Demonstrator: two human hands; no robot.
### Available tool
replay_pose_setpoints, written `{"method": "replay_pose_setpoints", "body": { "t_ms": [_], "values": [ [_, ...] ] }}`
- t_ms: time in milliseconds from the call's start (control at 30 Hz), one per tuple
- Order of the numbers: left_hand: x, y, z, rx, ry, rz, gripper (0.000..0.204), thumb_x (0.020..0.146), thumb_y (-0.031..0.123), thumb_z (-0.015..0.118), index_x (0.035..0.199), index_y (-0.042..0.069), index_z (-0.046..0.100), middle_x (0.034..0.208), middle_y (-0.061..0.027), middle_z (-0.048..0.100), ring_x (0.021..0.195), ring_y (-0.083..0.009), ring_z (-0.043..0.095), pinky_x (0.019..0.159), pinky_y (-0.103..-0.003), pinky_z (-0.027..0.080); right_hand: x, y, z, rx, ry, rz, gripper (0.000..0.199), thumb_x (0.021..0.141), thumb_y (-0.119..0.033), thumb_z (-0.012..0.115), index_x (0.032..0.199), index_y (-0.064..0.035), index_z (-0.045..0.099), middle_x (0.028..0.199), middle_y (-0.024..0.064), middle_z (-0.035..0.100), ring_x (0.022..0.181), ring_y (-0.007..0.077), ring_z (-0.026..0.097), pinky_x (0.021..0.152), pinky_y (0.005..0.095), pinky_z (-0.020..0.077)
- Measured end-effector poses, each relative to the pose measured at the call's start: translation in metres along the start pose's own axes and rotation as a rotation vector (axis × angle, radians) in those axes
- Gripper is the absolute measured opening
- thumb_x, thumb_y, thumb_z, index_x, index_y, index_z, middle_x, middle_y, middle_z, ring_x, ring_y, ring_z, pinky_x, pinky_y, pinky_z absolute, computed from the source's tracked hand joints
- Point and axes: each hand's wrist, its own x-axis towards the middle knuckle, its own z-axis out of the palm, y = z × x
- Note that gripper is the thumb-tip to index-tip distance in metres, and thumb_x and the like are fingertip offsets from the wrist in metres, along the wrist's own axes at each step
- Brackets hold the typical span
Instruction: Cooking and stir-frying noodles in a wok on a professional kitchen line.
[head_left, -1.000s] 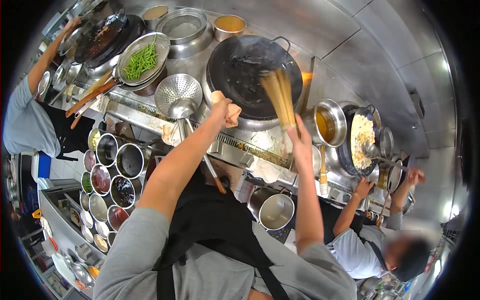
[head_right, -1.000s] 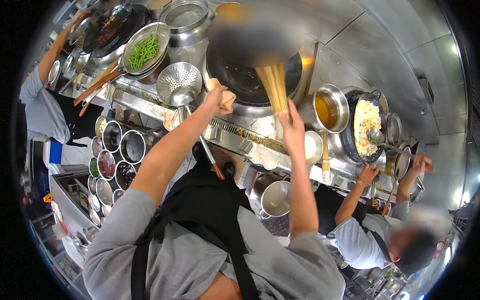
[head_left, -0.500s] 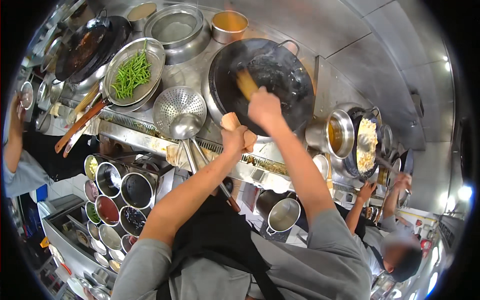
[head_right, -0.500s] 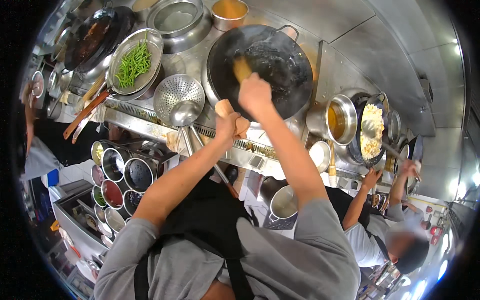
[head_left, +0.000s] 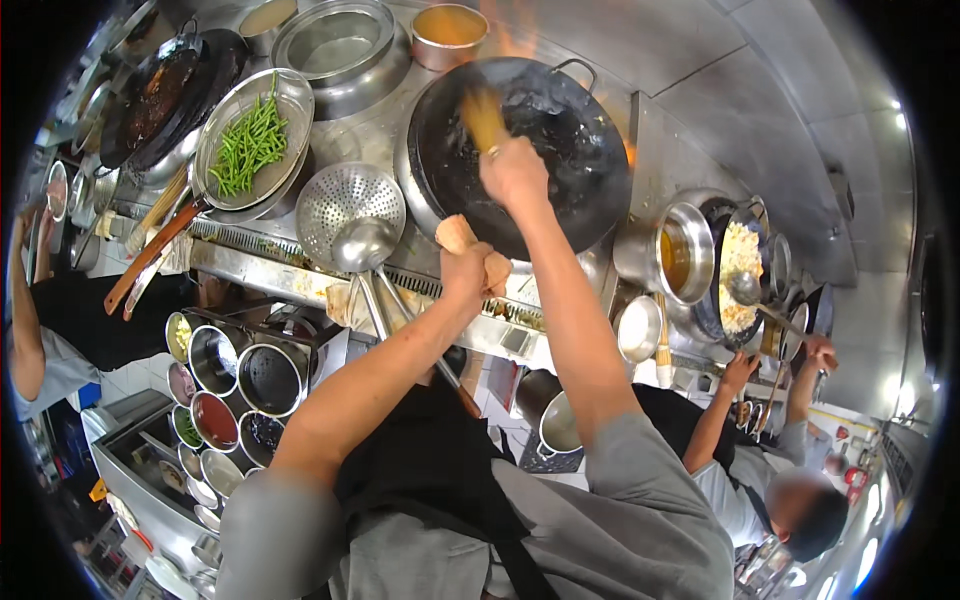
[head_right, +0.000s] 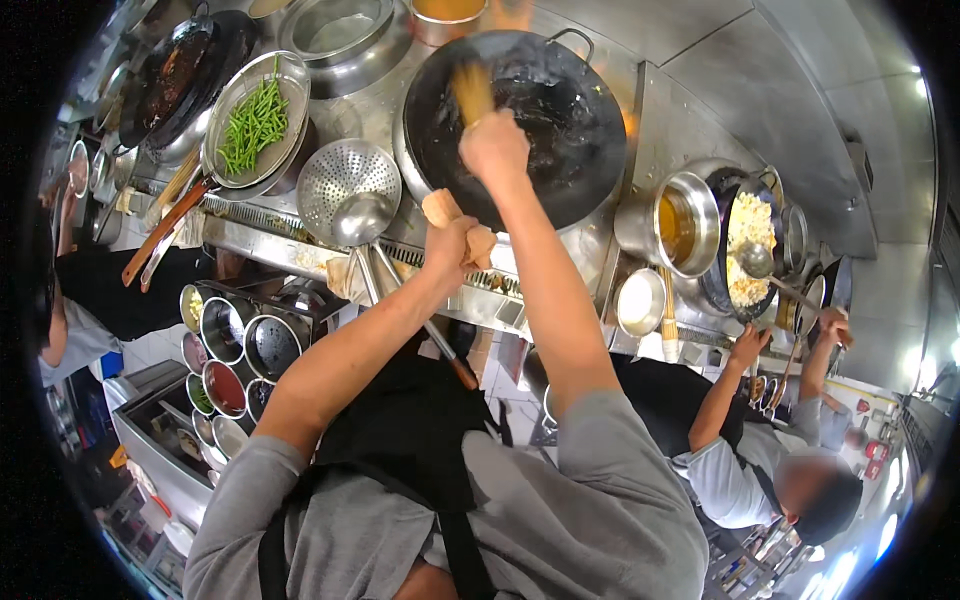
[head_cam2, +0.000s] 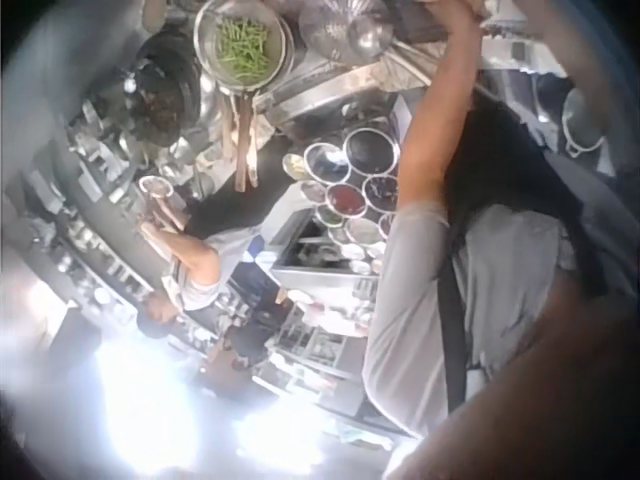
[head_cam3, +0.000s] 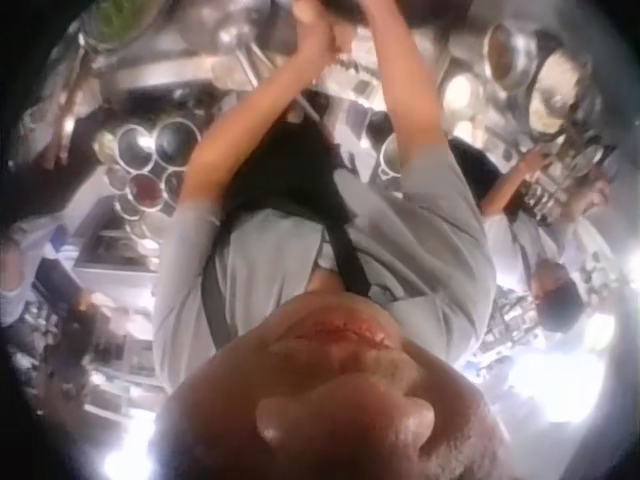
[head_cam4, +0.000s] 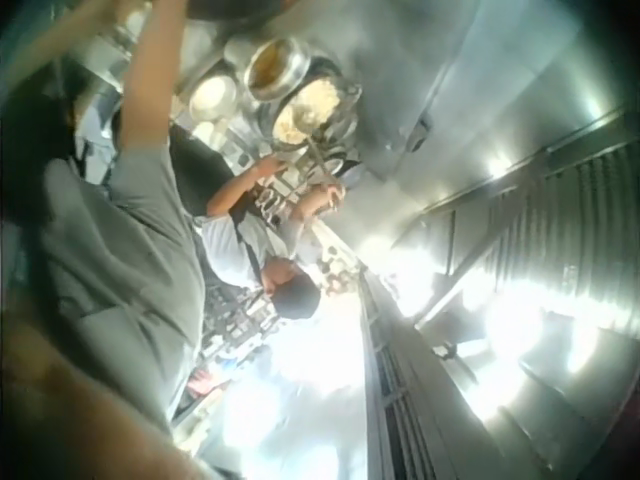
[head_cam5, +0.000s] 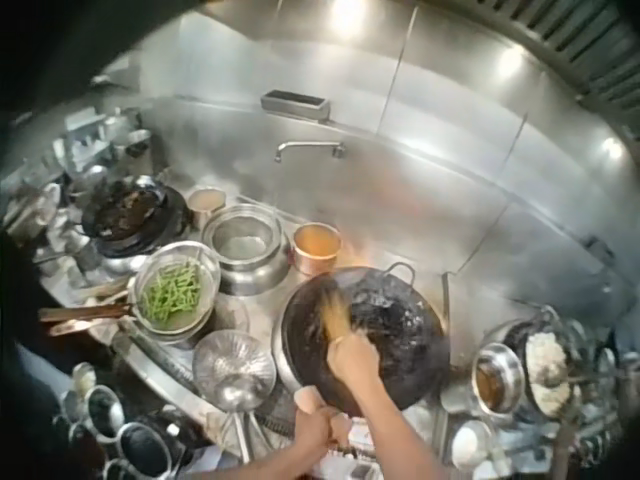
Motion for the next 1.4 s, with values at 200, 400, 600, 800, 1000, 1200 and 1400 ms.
{"method": "replay_pose_setpoints", "body": {
  "t_ms": [200, 400, 600, 800, 1000, 1200, 1400],
  "values": [
    [-0.006, 0.009, -0.001, -0.008, 0.152, 0.038, 0.019, 0.086, 0.012, 0.060, 0.101, 0.006, 0.050, 0.078, -0.0095, 0.060, 0.062, -0.0209, 0.064, 0.040, -0.034, 0.047, -0.057, -0.010, -0.010, 0.025, -0.160, -0.106, 0.036, 0.086, -0.027, 0.056, 0.108, -0.0001, 0.063, 0.113, 0.0275, 0.056, 0.099, 0.0450, 0.062, 0.089, 0.0497, 0.0497],
    [-0.013, 0.006, 0.013, 0.047, 0.088, 0.063, 0.023, 0.087, 0.017, 0.064, 0.101, 0.005, 0.051, 0.083, -0.0098, 0.062, 0.063, -0.0228, 0.065, 0.041, -0.035, 0.046, 0.017, 0.037, 0.027, 0.232, 0.298, 0.233, 0.039, 0.089, -0.032, 0.057, 0.120, -0.0079, 0.053, 0.109, 0.0261, 0.056, 0.099, 0.0472, 0.060, 0.084, 0.0516, 0.0501],
    [-0.032, 0.015, -0.046, 0.139, -0.123, 0.044, 0.028, 0.086, 0.020, 0.066, 0.105, 0.004, 0.053, 0.087, -0.0087, 0.062, 0.072, -0.0220, 0.065, 0.052, -0.036, 0.052, -0.027, 0.070, 0.031, 0.020, -0.084, -0.116, 0.057, 0.082, -0.032, 0.063, 0.135, -0.0198, 0.047, 0.108, 0.0231, 0.056, 0.098, 0.0447, 0.060, 0.085, 0.0505, 0.0501],
    [-0.130, 0.011, -0.078, 0.359, -0.177, 0.094, 0.042, 0.082, 0.016, 0.067, 0.118, 0.000, 0.052, 0.095, -0.0078, 0.062, 0.077, -0.0211, 0.065, 0.061, -0.033, 0.054, 0.004, 0.122, -0.034, 0.044, 0.118, 0.004, 0.045, 0.084, -0.029, 0.062, 0.126, -0.0157, 0.055, 0.110, 0.0194, 0.060, 0.098, 0.0409, 0.062, 0.085, 0.0501, 0.0506],
    [-0.142, 0.005, -0.059, 0.226, -0.023, 0.000, 0.042, 0.087, 0.030, 0.068, 0.117, 0.004, 0.055, 0.102, -0.0078, 0.060, 0.086, -0.0197, 0.062, 0.072, -0.035, 0.053, 0.057, 0.097, -0.026, 0.004, 0.271, 0.065, 0.026, 0.084, -0.014, 0.055, 0.101, 0.0016, 0.066, 0.110, 0.0217, 0.059, 0.094, 0.0409, 0.065, 0.082, 0.0476, 0.0525],
    [-0.042, 0.005, -0.036, 0.065, 0.096, 0.045, 0.054, 0.089, 0.051, 0.060, 0.114, 0.002, 0.054, 0.098, -0.0082, 0.060, 0.082, -0.0225, 0.063, 0.062, -0.037, 0.052, -0.020, 0.070, -0.039, -0.167, -0.100, -0.179, 0.028, 0.082, -0.019, 0.056, 0.106, -0.0085, 0.068, 0.111, 0.0200, 0.062, 0.098, 0.0382, 0.065, 0.085, 0.0463, 0.0527],
    [-0.004, -0.005, 0.012, -0.045, 0.192, 0.020, 0.038, 0.080, 0.015, 0.065, 0.111, 0.003, 0.048, 0.096, -0.0121, 0.056, 0.081, -0.0286, 0.062, 0.060, -0.045, 0.052, 0.034, 0.154, -0.057, -0.323, 0.167, 0.185, 0.032, 0.086, -0.021, 0.055, 0.116, -0.0117, 0.061, 0.103, 0.0185, 0.064, 0.093, 0.0390, 0.066, 0.079, 0.0487, 0.0534]
  ]
}}
